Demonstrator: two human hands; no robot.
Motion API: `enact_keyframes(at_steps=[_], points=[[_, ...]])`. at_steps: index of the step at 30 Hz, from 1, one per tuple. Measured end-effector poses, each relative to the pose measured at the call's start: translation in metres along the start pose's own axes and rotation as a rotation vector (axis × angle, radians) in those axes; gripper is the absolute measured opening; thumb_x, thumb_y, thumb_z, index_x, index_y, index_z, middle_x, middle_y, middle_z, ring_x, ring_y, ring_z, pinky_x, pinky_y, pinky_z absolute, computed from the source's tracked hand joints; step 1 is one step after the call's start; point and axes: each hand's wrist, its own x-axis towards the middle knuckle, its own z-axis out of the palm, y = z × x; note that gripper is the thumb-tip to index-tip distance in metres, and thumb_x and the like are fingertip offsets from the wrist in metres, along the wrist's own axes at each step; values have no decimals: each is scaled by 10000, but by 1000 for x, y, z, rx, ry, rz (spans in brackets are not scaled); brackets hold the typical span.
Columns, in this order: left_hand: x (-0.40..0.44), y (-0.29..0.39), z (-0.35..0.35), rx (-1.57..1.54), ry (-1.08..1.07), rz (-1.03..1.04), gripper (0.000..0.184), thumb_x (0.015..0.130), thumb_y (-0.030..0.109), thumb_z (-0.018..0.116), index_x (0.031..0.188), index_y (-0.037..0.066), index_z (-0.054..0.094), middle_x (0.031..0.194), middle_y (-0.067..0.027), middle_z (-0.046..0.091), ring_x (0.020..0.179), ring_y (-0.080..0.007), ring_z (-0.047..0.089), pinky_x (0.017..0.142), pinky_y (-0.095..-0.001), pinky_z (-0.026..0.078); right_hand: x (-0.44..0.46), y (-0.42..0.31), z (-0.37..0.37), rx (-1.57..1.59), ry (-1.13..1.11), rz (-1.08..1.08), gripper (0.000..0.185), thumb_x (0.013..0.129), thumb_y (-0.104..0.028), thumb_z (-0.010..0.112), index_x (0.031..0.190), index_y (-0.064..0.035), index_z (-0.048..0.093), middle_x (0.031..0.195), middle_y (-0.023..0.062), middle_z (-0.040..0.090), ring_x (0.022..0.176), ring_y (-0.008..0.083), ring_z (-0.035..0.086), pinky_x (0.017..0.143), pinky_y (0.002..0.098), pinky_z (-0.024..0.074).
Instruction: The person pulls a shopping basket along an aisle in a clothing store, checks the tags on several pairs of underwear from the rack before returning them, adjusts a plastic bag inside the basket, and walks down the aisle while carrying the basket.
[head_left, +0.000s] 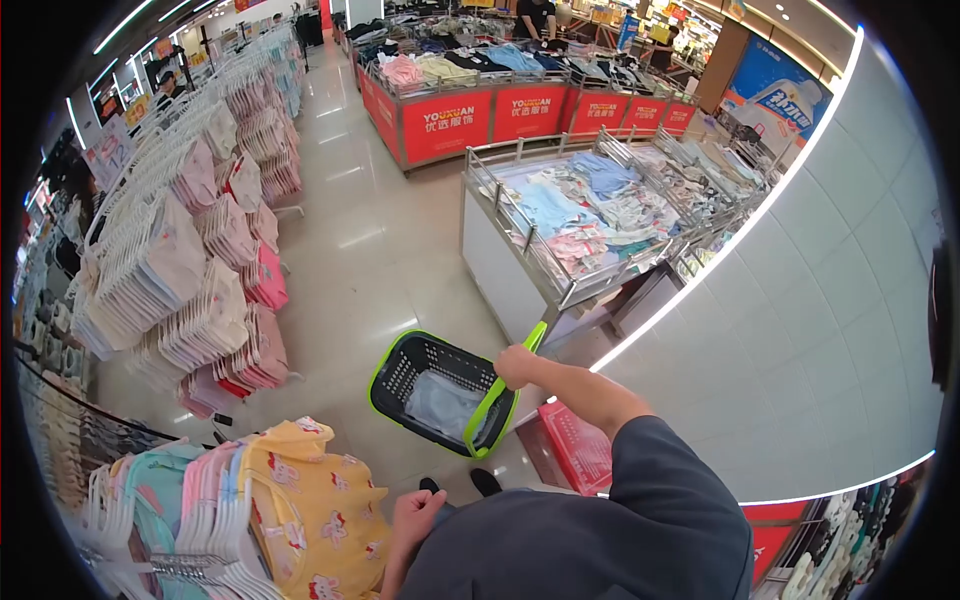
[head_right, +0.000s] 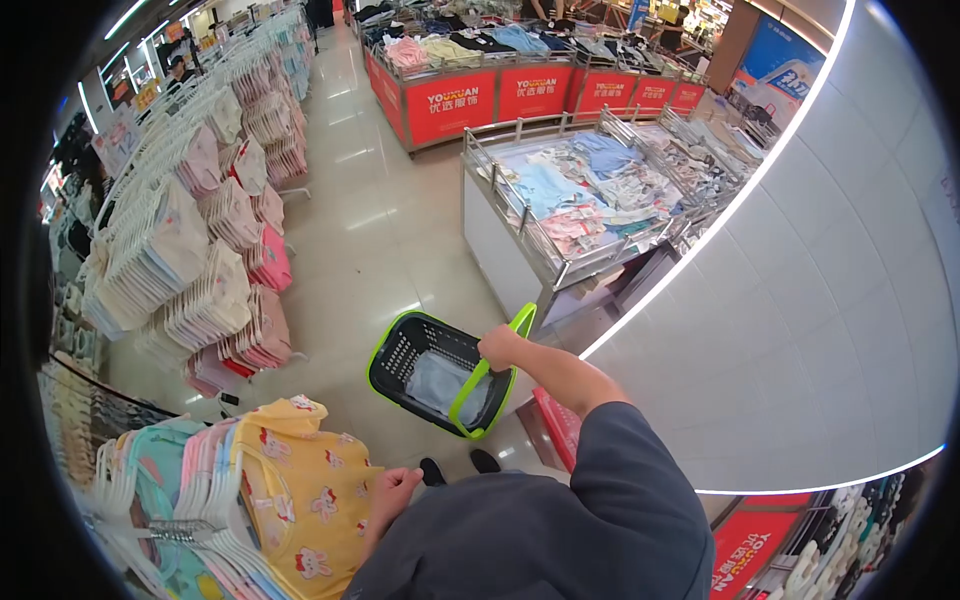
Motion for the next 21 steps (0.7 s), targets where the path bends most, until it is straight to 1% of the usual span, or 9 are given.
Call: enact_keyframes(at_steps=[3, 6, 10, 13, 16, 17, 20, 21], points=[[0, 14, -31, 25, 64, 45, 466, 903, 170, 654, 553, 87, 358, 555, 99, 311, 549, -14, 267, 474, -254, 211, 26, -17, -20, 17, -28, 65, 195, 687, -210, 681, 816, -73, 732, 813, 149, 706, 770, 330, 700, 666, 437, 557], [-2, 16, -59, 2, 88, -23, 467, 908, 176, 648, 552, 81, 361, 554, 100, 319, 548, -16, 268, 472, -255, 215, 48, -40, -32, 103, 7, 151, 193, 691, -205, 679, 819, -72, 735, 818, 145, 708, 783, 326, 701, 671, 433, 557], [5, 13, -91, 52, 31, 12, 464, 909, 190, 647, 557, 76, 368, 555, 99, 332, 547, -20, 280, 473, -259, 223, 64, -77, -48, 133, 35, 228, 181, 699, -194, 673, 824, -80, 737, 827, 143, 711, 790, 316, 702, 685, 444, 550], [11, 27, -102, 69, -12, 57, 451, 908, 196, 647, 563, 73, 384, 557, 98, 339, 550, -22, 289, 476, -260, 233, 66, -108, -42, 156, 127, 274, 169, 714, -193, 659, 821, -85, 733, 831, 147, 709, 799, 305, 703, 698, 446, 545], [13, 27, -113, 84, -38, 90, 439, 907, 198, 649, 568, 69, 400, 556, 90, 344, 554, -24, 295, 479, -259, 244, 72, -131, -17, 247, 149, 330, 171, 737, -192, 637, 832, -82, 726, 844, 148, 709, 820, 298, 702, 712, 439, 544], [16, 23, -119, 92, -38, 99, 436, 907, 199, 649, 570, 66, 405, 556, 86, 347, 556, -25, 296, 479, -260, 248, 68, -138, -17, 262, 98, 355, 184, 750, -191, 622, 852, -72, 718, 871, 152, 708, 840, 306, 700, 725, 440, 544], [15, 20, -128, 105, -30, 109, 437, 905, 202, 652, 573, 61, 404, 553, 78, 352, 556, -30, 300, 478, -263, 255, 62, -170, -6, 310, 134, 403, 168, 753, -182, 631, 848, -73, 717, 865, 152, 714, 817, 317, 706, 706, 451, 548], [13, 22, -130, 106, -25, 106, 439, 904, 203, 653, 574, 59, 402, 552, 75, 353, 555, -32, 302, 477, -265, 256, 58, -180, -11, 305, 98, 391, 182, 756, -185, 627, 862, -67, 717, 901, 171, 709, 850, 323, 702, 717, 452, 546]])
